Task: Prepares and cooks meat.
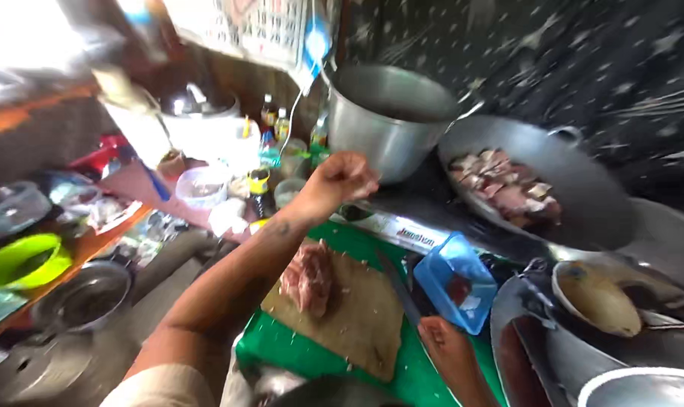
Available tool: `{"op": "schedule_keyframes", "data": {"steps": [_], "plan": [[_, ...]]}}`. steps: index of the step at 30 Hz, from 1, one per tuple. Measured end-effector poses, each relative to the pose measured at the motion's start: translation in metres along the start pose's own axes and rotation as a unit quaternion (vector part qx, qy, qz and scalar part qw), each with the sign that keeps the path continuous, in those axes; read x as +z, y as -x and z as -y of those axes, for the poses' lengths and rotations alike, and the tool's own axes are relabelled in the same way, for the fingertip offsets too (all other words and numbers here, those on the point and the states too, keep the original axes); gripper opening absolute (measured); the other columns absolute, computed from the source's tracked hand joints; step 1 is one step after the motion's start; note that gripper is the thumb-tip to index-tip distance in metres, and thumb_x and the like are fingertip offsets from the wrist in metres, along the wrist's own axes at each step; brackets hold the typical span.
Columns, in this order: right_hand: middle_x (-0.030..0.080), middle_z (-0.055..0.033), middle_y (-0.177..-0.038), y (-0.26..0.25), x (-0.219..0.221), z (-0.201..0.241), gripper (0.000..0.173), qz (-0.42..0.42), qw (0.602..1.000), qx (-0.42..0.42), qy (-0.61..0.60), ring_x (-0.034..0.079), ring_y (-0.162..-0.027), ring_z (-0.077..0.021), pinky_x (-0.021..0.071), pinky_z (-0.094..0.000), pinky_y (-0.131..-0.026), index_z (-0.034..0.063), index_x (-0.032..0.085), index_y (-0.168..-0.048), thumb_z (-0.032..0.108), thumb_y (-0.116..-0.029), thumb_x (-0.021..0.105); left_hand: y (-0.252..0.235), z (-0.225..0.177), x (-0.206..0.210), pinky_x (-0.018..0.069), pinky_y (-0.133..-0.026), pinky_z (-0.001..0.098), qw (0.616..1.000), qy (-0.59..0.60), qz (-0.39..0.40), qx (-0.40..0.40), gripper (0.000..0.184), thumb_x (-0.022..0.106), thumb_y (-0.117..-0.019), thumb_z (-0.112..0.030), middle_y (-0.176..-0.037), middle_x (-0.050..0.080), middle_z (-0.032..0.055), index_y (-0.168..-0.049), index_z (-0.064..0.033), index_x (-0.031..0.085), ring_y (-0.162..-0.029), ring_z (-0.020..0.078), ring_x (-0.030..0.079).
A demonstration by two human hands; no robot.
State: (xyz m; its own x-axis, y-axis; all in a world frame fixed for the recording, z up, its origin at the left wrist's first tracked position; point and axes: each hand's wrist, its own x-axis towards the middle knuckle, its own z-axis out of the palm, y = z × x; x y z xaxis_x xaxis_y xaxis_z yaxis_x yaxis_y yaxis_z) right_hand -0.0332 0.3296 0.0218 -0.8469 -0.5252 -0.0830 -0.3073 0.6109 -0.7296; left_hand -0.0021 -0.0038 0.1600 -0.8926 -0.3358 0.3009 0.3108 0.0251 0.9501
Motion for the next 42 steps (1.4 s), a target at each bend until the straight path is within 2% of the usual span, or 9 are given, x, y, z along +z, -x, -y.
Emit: {"op": "schedule_keyframes", "data": {"steps": [3,7,12,16,21,29,33,37,42], "plan": [[0.070,-0.0298,-0.109,0.009,-0.008,-0.007,0.029,-0.052,0.998,0.016,-0.004,0.071,-0.100,-0.0402,0.0556,-0.0544,-0.093,-0.0133,0.065,-0.119,0.010,-0.1011,0.061,-0.105,-0.041,0.016,0.0563,-0.093,0.0338,0.988,-0.121,-0.015,0.094,0.045,0.066,-0.0973,-0.004,-0.119,0.067,0.0144,-0.138,0.0037,0.048,-0.105,0.0174,0.066],[0.070,-0.0301,-0.110,0.021,-0.003,-0.036,0.030,-0.093,0.993,0.056,0.045,0.070,-0.103,-0.0418,0.0533,-0.0567,-0.095,-0.0125,0.065,-0.120,0.011,-0.1020,0.061,-0.164,-0.074,0.028,0.0541,-0.101,0.0432,0.966,-0.250,-0.062,0.033,0.076,0.078,-0.0899,-0.012,-0.139,0.058,0.0233,-0.153,-0.0018,0.037,-0.120,0.0289,0.064],[0.057,-0.0338,-0.135,0.031,0.008,-0.064,0.042,0.051,0.968,0.177,0.173,0.055,-0.127,-0.0491,0.0442,-0.0616,-0.107,-0.0060,0.058,-0.136,0.011,-0.0994,0.066,-0.079,-0.027,0.003,0.0506,-0.105,0.0378,0.889,-0.439,0.108,0.076,0.053,0.070,-0.0956,-0.018,-0.139,0.060,0.0190,-0.142,0.0011,0.053,-0.124,0.0245,0.062],[0.056,-0.0307,-0.138,0.024,0.017,-0.064,0.038,0.050,0.958,0.158,0.234,0.053,-0.131,-0.0484,0.0456,-0.0622,-0.107,-0.0028,0.058,-0.136,0.002,-0.0980,0.060,0.024,0.036,-0.053,0.0477,-0.102,0.0591,0.806,-0.532,0.213,-0.149,0.050,0.074,-0.0945,-0.026,-0.125,0.065,0.0237,-0.136,-0.0021,0.059,-0.118,0.0382,0.063],[0.055,-0.0325,-0.138,0.009,0.019,-0.065,0.061,0.067,0.957,0.124,0.255,0.053,-0.128,-0.0521,0.0474,-0.0658,-0.101,-0.0001,0.055,-0.141,-0.003,-0.0832,0.074,0.084,0.098,-0.087,0.0477,-0.095,0.0624,0.798,-0.460,0.187,-0.340,0.046,0.073,-0.0955,-0.034,-0.109,0.067,0.0265,-0.114,0.0078,0.067,-0.106,0.0402,0.064],[0.052,-0.0321,-0.141,0.006,0.030,-0.057,0.055,0.077,0.946,0.157,0.273,0.053,-0.130,-0.0499,0.0475,-0.0657,-0.101,-0.0034,0.053,-0.140,0.000,-0.0882,0.070,0.083,0.132,-0.097,0.0477,-0.098,0.0612,0.829,-0.423,0.128,-0.342,0.046,0.083,-0.0841,-0.024,-0.121,0.064,0.0270,-0.117,0.0048,0.068,-0.116,0.0419,0.060],[0.057,-0.0322,-0.135,0.014,0.032,-0.050,0.041,0.079,0.953,0.196,0.219,0.057,-0.126,-0.0468,0.0459,-0.0617,-0.104,-0.0088,0.053,-0.136,-0.002,-0.0957,0.059,0.070,0.146,-0.102,0.0508,-0.091,0.0593,0.827,-0.440,0.150,-0.318,0.046,0.082,-0.0854,-0.028,-0.107,0.067,0.0255,-0.110,0.0075,0.068,-0.100,0.0380,0.065],[0.064,-0.0325,-0.117,0.037,0.031,-0.047,0.029,0.060,0.966,0.201,0.150,0.063,-0.111,-0.0461,0.0473,-0.0627,-0.096,-0.0107,0.058,-0.127,-0.003,-0.0985,0.055,0.058,0.107,-0.092,0.0470,-0.095,0.0576,0.752,-0.477,0.195,-0.411,0.054,0.076,-0.0935,-0.036,-0.114,0.064,0.0279,-0.114,0.0119,0.064,-0.105,0.0379,0.062],[0.065,-0.0278,-0.099,0.074,0.034,-0.051,0.021,0.031,0.976,0.202,0.068,0.066,-0.083,-0.0387,0.0518,-0.0582,-0.078,-0.0094,0.061,-0.117,-0.004,-0.0973,0.055,0.051,0.103,-0.085,0.0466,-0.096,0.0620,0.744,-0.491,0.226,-0.392,0.052,0.072,-0.0958,-0.038,-0.118,0.065,0.0290,-0.117,0.0094,0.065,-0.109,0.0418,0.063]]}}
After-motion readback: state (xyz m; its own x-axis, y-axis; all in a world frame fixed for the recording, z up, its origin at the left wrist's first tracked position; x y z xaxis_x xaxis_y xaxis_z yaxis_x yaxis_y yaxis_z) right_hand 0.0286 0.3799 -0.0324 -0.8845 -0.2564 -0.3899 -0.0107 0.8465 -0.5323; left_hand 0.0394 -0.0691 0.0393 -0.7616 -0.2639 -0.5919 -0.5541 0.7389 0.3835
